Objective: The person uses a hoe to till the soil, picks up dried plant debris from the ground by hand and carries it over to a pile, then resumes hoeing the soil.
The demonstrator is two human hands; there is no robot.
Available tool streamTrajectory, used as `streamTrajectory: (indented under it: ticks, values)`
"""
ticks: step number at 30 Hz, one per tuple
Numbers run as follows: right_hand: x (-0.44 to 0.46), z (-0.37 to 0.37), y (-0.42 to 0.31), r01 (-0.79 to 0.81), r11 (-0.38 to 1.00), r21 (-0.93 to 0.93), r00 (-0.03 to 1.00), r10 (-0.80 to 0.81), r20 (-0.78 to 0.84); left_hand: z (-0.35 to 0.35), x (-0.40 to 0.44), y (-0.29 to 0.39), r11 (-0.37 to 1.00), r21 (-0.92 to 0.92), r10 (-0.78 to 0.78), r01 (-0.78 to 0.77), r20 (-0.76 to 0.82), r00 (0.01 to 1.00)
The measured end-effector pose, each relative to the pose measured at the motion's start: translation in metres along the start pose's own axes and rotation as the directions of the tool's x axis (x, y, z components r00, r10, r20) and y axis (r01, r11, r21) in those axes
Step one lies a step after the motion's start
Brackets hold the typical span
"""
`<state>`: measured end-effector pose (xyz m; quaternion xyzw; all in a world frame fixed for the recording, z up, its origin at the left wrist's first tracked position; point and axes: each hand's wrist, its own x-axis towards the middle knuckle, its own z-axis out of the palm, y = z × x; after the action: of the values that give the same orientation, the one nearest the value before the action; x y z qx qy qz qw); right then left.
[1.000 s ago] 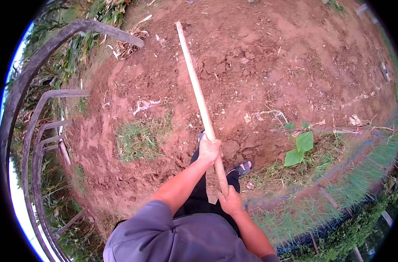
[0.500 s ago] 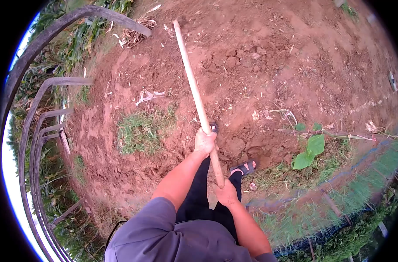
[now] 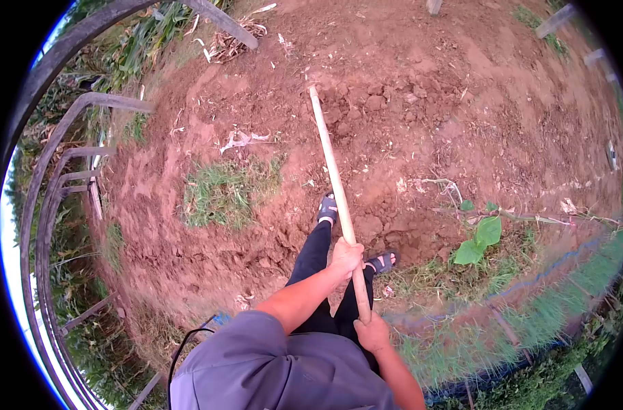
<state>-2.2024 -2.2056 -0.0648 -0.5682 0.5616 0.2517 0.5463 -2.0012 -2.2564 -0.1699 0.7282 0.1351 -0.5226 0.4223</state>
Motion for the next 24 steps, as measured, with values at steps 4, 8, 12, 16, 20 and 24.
streamTrajectory:
  ticks: [4,8,12,16,20,24]
  values:
    - [0.027,0.014,-0.020,0.207,0.977,0.052,0.978,-0.207,-0.011,-0.032,-0.013,0.054,0.971,-0.090,0.219,-0.221,-0.035,0.975]
    - [0.071,0.016,-0.074,0.342,0.932,0.118,0.940,-0.336,-0.064,-0.058,-0.031,0.128,0.857,-0.043,0.509,-0.513,-0.071,0.858]
    - [0.107,0.021,-0.126,0.404,0.901,0.158,0.915,-0.400,-0.056,-0.080,0.004,0.166,0.788,-0.008,0.613,-0.616,-0.089,0.785]
    - [0.126,0.096,-0.063,0.225,0.940,0.258,0.969,-0.243,0.039,-0.088,0.070,0.088,0.956,0.105,0.283,-0.272,-0.110,0.953]
    - [0.064,0.063,-0.030,-0.110,0.941,0.321,0.973,0.035,0.229,-0.071,0.095,-0.036,0.924,0.354,0.197,-0.144,-0.118,0.973]
    - [0.042,0.014,-0.098,-0.229,0.940,0.254,0.940,0.146,0.309,-0.071,0.070,0.045,0.995,0.070,-0.072,0.073,-0.026,0.997]
